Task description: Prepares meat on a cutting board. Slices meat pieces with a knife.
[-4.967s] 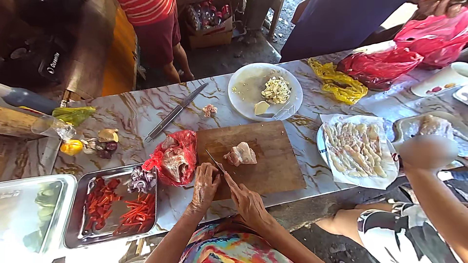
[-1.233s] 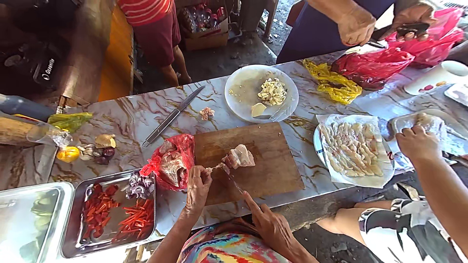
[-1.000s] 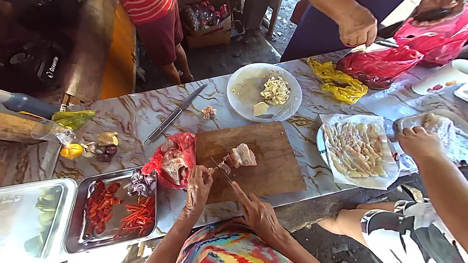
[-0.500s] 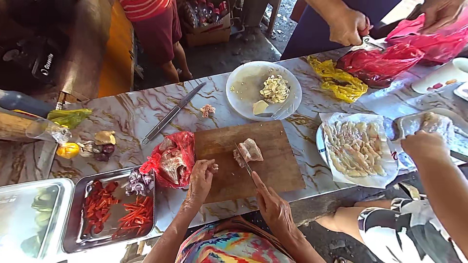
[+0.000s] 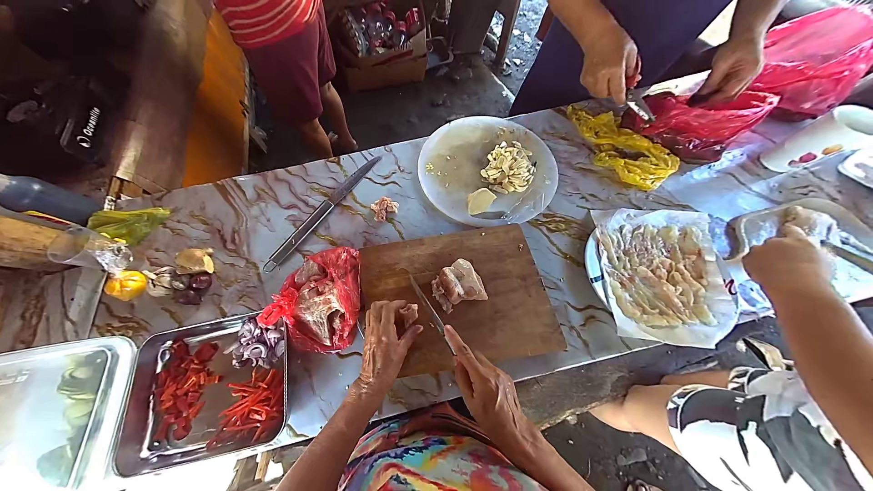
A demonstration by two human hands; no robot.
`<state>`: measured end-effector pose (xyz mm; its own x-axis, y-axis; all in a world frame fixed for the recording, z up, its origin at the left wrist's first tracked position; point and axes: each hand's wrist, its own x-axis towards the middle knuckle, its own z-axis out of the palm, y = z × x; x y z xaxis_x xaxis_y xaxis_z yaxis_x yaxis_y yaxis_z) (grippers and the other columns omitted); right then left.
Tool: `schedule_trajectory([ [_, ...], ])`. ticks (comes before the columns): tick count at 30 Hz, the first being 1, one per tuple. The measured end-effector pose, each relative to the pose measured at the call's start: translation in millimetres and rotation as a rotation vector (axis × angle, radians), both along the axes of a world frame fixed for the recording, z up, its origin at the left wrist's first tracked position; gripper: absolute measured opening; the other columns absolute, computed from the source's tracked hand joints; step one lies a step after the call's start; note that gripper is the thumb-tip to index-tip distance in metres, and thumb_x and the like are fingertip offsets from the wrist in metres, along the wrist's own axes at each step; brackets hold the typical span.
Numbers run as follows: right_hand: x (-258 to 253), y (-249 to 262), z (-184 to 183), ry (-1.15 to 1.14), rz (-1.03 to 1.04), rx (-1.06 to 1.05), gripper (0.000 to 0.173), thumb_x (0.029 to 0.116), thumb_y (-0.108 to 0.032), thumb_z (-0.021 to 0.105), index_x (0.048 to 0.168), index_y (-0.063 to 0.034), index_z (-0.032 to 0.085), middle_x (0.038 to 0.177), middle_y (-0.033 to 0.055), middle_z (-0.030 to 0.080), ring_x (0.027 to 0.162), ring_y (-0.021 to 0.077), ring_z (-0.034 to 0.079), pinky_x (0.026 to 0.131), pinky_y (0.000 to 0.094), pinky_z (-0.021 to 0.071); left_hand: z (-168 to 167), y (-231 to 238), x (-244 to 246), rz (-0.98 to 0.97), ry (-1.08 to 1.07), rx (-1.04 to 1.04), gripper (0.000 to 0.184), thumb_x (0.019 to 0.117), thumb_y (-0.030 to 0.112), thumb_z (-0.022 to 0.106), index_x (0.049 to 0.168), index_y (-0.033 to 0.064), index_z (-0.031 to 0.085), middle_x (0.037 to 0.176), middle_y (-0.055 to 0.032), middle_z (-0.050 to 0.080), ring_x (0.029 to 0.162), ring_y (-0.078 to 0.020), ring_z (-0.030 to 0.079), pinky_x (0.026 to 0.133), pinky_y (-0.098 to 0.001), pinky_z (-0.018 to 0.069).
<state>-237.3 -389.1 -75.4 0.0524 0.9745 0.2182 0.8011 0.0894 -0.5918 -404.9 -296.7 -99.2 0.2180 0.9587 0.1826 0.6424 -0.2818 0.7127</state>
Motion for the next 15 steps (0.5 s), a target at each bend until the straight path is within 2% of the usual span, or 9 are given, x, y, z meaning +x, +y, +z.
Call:
schedule_trajectory([
  [1,-3,1,0,0.006,0.011,0.003,0.048,0.092,-0.007,0.053,0.138,-0.0031,0.064,0.068,0.0129,0.064,0.044,0.0236,0.058,0.041,0.0358,0.0488,-3,-2,-1,0.014,-0.014,0.032,0.043,0.0864,0.021,0.076,0.116,-0.0079,0.066,0.116,-0.0274,0.065,0.106,-0.0396,0.065,0.094,-0.0453,0.053],
  [3,-10,4,-1,0.018,0.031,0.003,0.046,0.0931,-0.008,0.053,0.138,-0.0027,0.064,0.069,0.0128,0.065,0.044,0.0231,0.058,0.041,0.0352,0.0488,-8,-4,-2,0.032,-0.039,0.101,0.033,0.0874,0.014,0.072,0.11,-0.0086,0.066,0.115,-0.028,0.065,0.103,-0.0377,0.065,0.092,-0.0415,0.0538],
  [5,-13,7,-4,0.018,0.049,-0.008,0.046,0.0932,-0.008,0.053,0.138,-0.0036,0.064,0.069,0.0137,0.065,0.044,0.0245,0.058,0.041,0.0365,0.0489,-11,-2,-1,0.023,-0.013,0.153,0.021,0.0877,0.01,0.07,0.1,-0.0068,0.07,0.111,-0.0265,0.068,0.104,-0.0401,0.067,0.094,-0.0442,0.053],
  [8,-9,9,-8,-0.035,0.071,-0.057,0.047,0.0936,-0.008,0.053,0.139,-0.006,0.064,0.068,0.0142,0.065,0.044,0.0268,0.059,0.041,0.0389,0.049,-17,1,3,0.015,0.059,0.213,0.011,0.0862,0.007,0.068,0.089,-0.0019,0.074,0.099,-0.0195,0.072,0.096,-0.0373,0.069,0.09,-0.0434,0.0547],
  [12,1,8,-5,-0.041,-0.011,-0.122,0.047,0.0949,-0.005,0.054,0.142,-0.0038,0.061,0.073,0.0188,0.067,0.048,0.0322,0.062,0.044,0.0447,0.0507,-17,1,3,0.022,0.036,0.174,0.012,0.087,0.011,0.07,0.089,-0.0011,0.073,0.097,-0.018,0.072,0.095,-0.0366,0.068,0.089,-0.0446,0.0536],
  [15,3,10,-5,-0.029,-0.033,-0.069,0.047,0.0938,-0.005,0.054,0.141,-0.0024,0.061,0.073,0.018,0.067,0.048,0.0308,0.062,0.044,0.0432,0.0511,-16,0,-2,0.0,-0.044,0.133,0.023,0.0874,0.015,0.071,0.099,-0.0046,0.068,0.108,-0.0231,0.067,0.103,-0.0358,0.066,0.093,-0.0408,0.0535],
])
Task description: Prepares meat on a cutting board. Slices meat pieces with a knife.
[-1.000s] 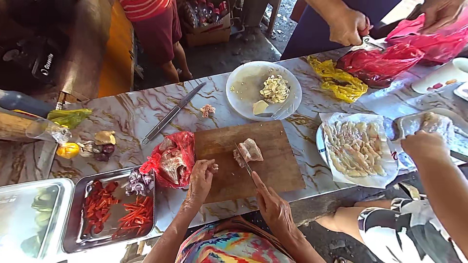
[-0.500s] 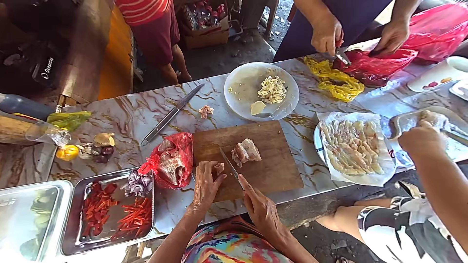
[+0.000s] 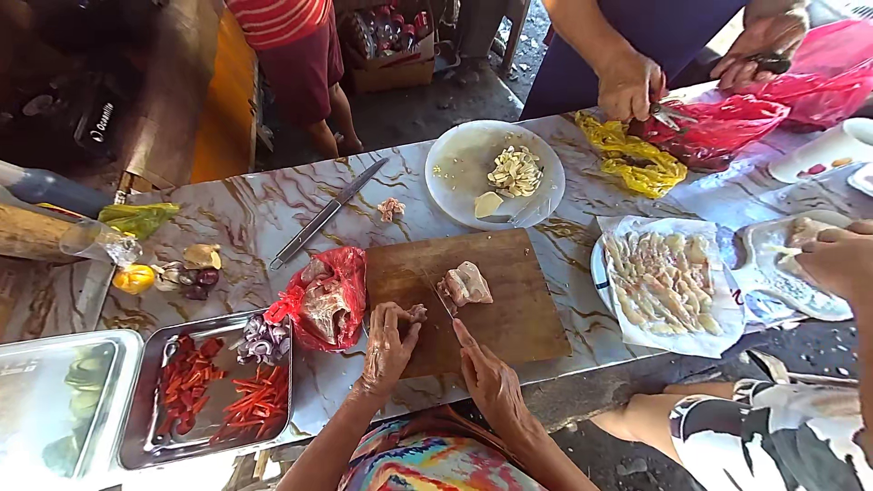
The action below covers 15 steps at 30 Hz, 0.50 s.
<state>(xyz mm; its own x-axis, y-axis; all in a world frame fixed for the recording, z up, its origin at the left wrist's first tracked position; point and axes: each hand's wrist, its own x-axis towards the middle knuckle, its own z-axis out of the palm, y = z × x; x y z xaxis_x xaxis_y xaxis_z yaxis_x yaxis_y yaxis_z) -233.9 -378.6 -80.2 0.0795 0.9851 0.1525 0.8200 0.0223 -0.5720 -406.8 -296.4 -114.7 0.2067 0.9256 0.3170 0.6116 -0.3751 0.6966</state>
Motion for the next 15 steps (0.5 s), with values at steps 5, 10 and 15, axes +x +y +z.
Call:
schedule_trajectory([
  [5,-22,1,3,-0.024,0.087,-0.046,0.049,0.0937,-0.007,0.056,0.142,-0.0053,0.061,0.072,0.0178,0.065,0.045,0.0291,0.06,0.042,0.0407,0.0501,-3,-1,-1,-0.032,0.045,0.034,0.023,0.0845,0.011,0.07,0.1,-0.0063,0.069,0.111,-0.026,0.069,0.105,-0.0395,0.068,0.095,-0.0431,0.0537],
  [10,-30,5,0,-0.058,0.087,-0.105,0.05,0.0948,-0.008,0.055,0.144,-0.0073,0.059,0.071,0.0185,0.064,0.045,0.0299,0.06,0.043,0.0408,0.0501,-5,0,-1,-0.039,0.07,0.069,0.02,0.0813,0.01,0.071,0.096,-0.0038,0.07,0.103,-0.0208,0.07,0.099,-0.0354,0.068,0.092,-0.0402,0.0542],
  [15,-31,7,6,-0.067,0.09,-0.204,0.052,0.0968,-0.009,0.055,0.149,-0.01,0.054,0.077,0.021,0.066,0.049,0.032,0.062,0.045,0.0421,0.0511,-2,6,4,-0.043,0.107,0.077,0.016,0.0797,0.007,0.07,0.092,-0.0036,0.07,0.103,-0.0209,0.071,0.098,-0.0362,0.069,0.089,-0.0412,0.0548],
])
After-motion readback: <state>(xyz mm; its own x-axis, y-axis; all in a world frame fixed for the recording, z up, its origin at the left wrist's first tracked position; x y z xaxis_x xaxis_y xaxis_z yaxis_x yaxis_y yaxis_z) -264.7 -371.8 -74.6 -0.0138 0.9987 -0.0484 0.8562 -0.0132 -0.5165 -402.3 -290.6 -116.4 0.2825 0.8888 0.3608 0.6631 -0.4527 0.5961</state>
